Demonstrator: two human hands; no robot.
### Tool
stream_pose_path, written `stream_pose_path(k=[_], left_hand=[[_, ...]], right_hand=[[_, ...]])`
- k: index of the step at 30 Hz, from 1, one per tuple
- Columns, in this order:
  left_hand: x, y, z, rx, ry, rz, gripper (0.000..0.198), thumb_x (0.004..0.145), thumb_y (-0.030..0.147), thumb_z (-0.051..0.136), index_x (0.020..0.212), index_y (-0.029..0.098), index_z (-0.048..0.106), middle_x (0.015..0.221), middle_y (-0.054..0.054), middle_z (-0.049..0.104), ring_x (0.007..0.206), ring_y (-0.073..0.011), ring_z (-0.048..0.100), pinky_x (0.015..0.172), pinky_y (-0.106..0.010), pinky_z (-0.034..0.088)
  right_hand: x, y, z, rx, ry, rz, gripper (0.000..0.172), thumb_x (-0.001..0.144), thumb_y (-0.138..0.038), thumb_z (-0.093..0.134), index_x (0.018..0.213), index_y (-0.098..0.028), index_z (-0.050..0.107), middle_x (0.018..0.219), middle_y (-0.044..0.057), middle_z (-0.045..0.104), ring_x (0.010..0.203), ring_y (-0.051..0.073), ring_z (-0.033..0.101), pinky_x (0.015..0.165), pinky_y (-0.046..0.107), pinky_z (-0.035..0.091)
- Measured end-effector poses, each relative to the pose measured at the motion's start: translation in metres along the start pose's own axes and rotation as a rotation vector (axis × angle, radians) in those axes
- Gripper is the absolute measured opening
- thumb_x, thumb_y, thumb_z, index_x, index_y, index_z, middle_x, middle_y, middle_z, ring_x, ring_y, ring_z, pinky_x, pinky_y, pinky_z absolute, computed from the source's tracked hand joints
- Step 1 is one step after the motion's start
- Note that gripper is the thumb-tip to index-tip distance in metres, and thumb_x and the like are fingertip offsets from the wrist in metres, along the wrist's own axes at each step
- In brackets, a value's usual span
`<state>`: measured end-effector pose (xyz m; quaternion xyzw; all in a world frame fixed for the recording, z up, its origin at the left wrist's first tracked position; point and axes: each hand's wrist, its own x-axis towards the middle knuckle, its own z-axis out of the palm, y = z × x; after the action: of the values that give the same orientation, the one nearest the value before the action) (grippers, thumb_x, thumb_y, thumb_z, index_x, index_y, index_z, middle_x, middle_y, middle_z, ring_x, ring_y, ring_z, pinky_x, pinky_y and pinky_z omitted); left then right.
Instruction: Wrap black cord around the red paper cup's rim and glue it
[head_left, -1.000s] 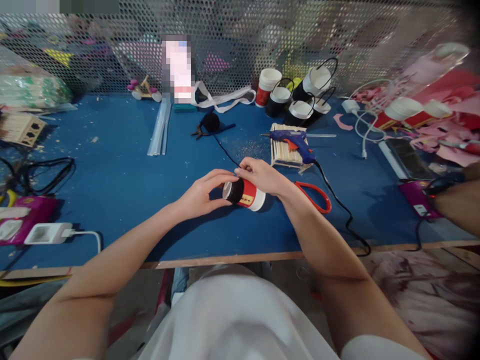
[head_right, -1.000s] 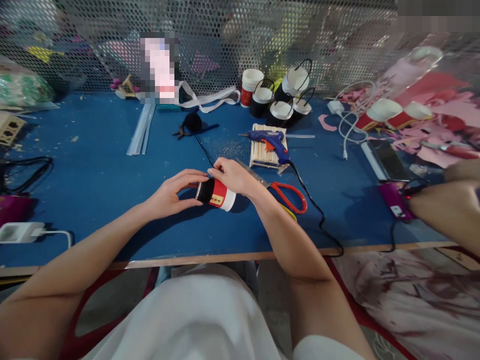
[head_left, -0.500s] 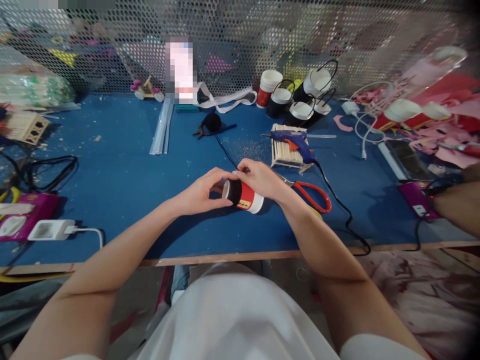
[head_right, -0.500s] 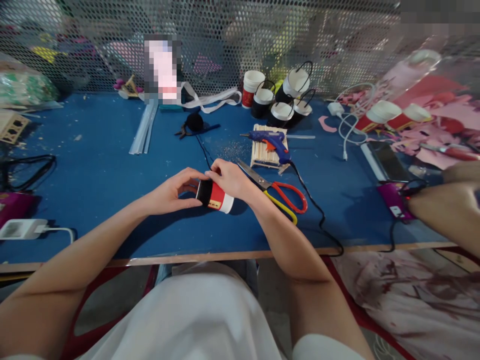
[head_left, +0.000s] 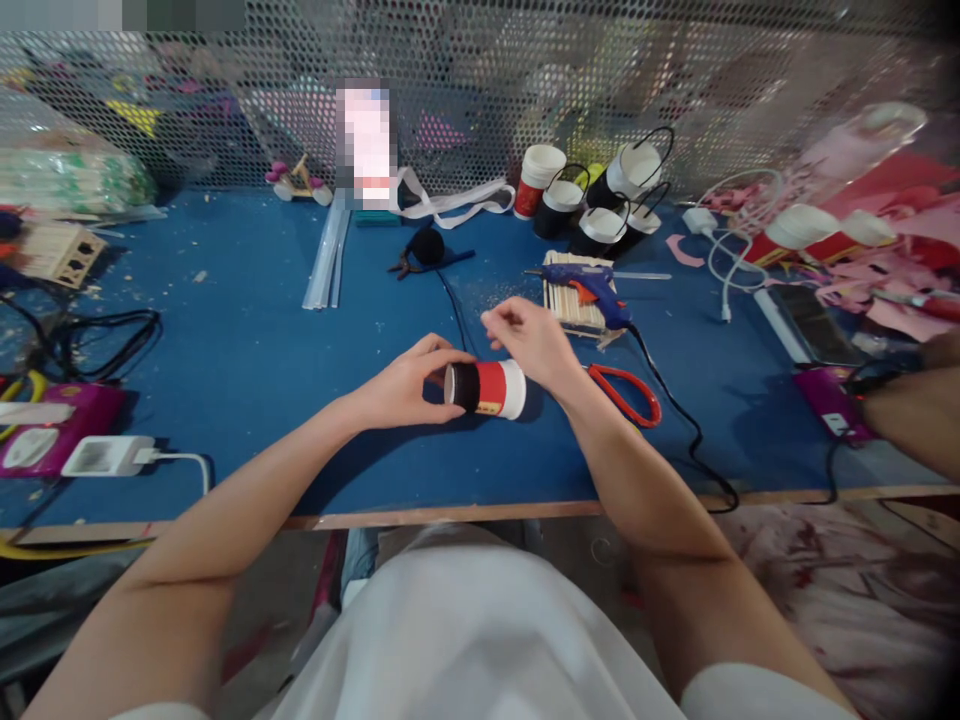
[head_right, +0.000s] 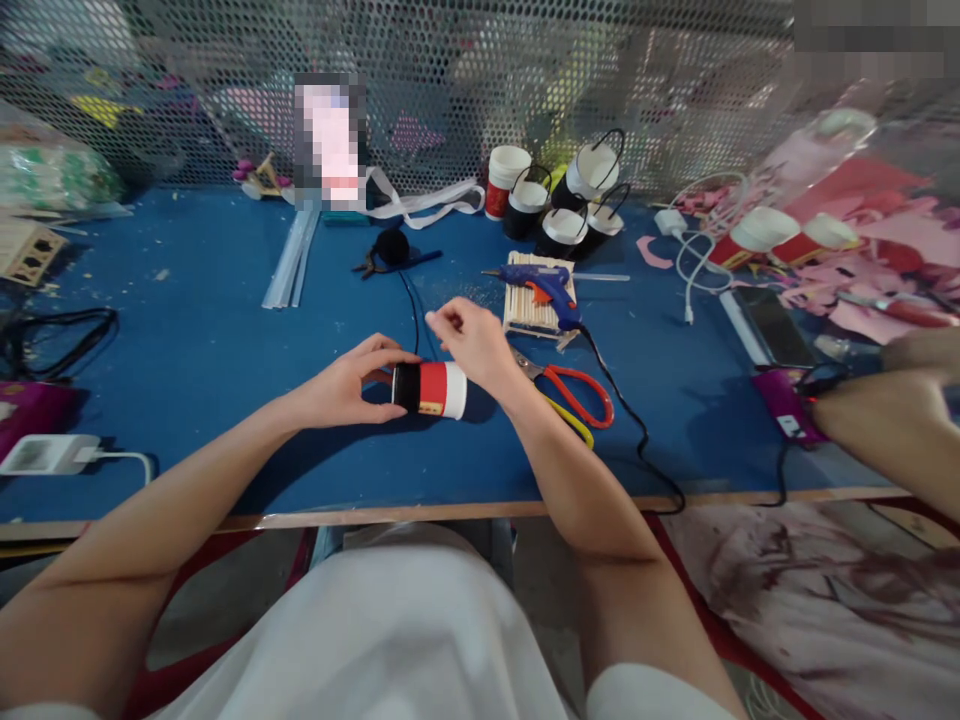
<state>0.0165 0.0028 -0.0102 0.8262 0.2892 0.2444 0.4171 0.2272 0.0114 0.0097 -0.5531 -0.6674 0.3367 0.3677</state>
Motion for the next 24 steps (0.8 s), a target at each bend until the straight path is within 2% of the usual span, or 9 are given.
stream_pose_path(k=[2, 3, 6, 8, 12, 17, 24], left_hand=[[0.002, -0.006, -0.001, -0.127, 0.104, -0.108, 0.055, 0.071, 0.032, 0.072, 0.122, 0.018, 0.055, 0.116, -0.011, 0.053, 0.093, -0.0183, 0.062, 0.082, -0.036, 0.057], [0.003, -0.009, -0.002, -0.194, 0.144, -0.167, 0.058, 0.070, 0.034, 0.073, 0.121, 0.016, 0.054, 0.114, -0.011, 0.057, 0.092, -0.0190, 0.063, 0.081, -0.037, 0.056], [0.005, -0.011, -0.005, -0.326, 0.214, -0.263, 0.060, 0.068, 0.034, 0.075, 0.120, 0.013, 0.054, 0.103, -0.010, 0.066, 0.086, -0.0189, 0.066, 0.080, -0.037, 0.056], [0.006, -0.010, -0.005, -0.363, 0.239, -0.274, 0.058, 0.068, 0.032, 0.075, 0.119, 0.013, 0.054, 0.101, -0.010, 0.068, 0.085, -0.0181, 0.067, 0.081, -0.036, 0.055], [0.006, -0.007, -0.005, -0.370, 0.270, -0.299, 0.059, 0.067, 0.031, 0.075, 0.119, 0.013, 0.054, 0.103, -0.010, 0.069, 0.085, -0.0180, 0.067, 0.080, -0.035, 0.055], [0.006, -0.007, -0.003, -0.316, 0.287, -0.274, 0.060, 0.068, 0.033, 0.075, 0.119, 0.012, 0.055, 0.108, -0.012, 0.067, 0.086, -0.0183, 0.066, 0.080, -0.035, 0.054], [0.006, -0.006, -0.002, -0.314, 0.296, -0.253, 0.057, 0.067, 0.030, 0.075, 0.118, 0.013, 0.055, 0.108, -0.011, 0.066, 0.087, -0.0186, 0.066, 0.080, -0.036, 0.055]], right_hand=[[-0.007, -0.008, -0.006, -0.006, 0.122, -0.048, 0.027, 0.089, -0.042, 0.052, 0.077, -0.019, 0.058, 0.063, 0.000, 0.057, 0.056, 0.011, 0.052, 0.054, 0.026, 0.040], [-0.011, -0.013, -0.008, -0.010, 0.121, -0.063, 0.029, 0.090, -0.043, 0.050, 0.077, -0.019, 0.060, 0.060, -0.001, 0.055, 0.053, 0.011, 0.049, 0.052, 0.026, 0.038], [-0.026, -0.028, -0.009, -0.037, -0.033, -0.070, 0.031, 0.091, -0.043, 0.049, 0.078, -0.018, 0.062, 0.055, -0.002, 0.053, 0.046, 0.009, 0.044, 0.047, 0.026, 0.034], [-0.033, -0.035, -0.007, -0.079, -0.095, -0.082, 0.030, 0.091, -0.040, 0.048, 0.075, -0.018, 0.061, 0.056, -0.002, 0.054, 0.044, 0.008, 0.042, 0.046, 0.026, 0.033], [-0.036, -0.038, -0.002, -0.131, -0.110, -0.089, 0.032, 0.092, -0.036, 0.046, 0.069, -0.018, 0.059, 0.055, -0.002, 0.054, 0.043, 0.007, 0.039, 0.046, 0.025, 0.033], [-0.035, -0.038, 0.000, -0.145, -0.157, -0.095, 0.037, 0.093, -0.035, 0.044, 0.062, -0.018, 0.054, 0.055, -0.001, 0.055, 0.046, 0.008, 0.044, 0.050, 0.025, 0.036], [-0.036, -0.040, 0.000, -0.139, -0.133, -0.061, 0.038, 0.093, -0.036, 0.045, 0.060, -0.018, 0.053, 0.050, -0.003, 0.049, 0.041, 0.007, 0.038, 0.046, 0.025, 0.033]])
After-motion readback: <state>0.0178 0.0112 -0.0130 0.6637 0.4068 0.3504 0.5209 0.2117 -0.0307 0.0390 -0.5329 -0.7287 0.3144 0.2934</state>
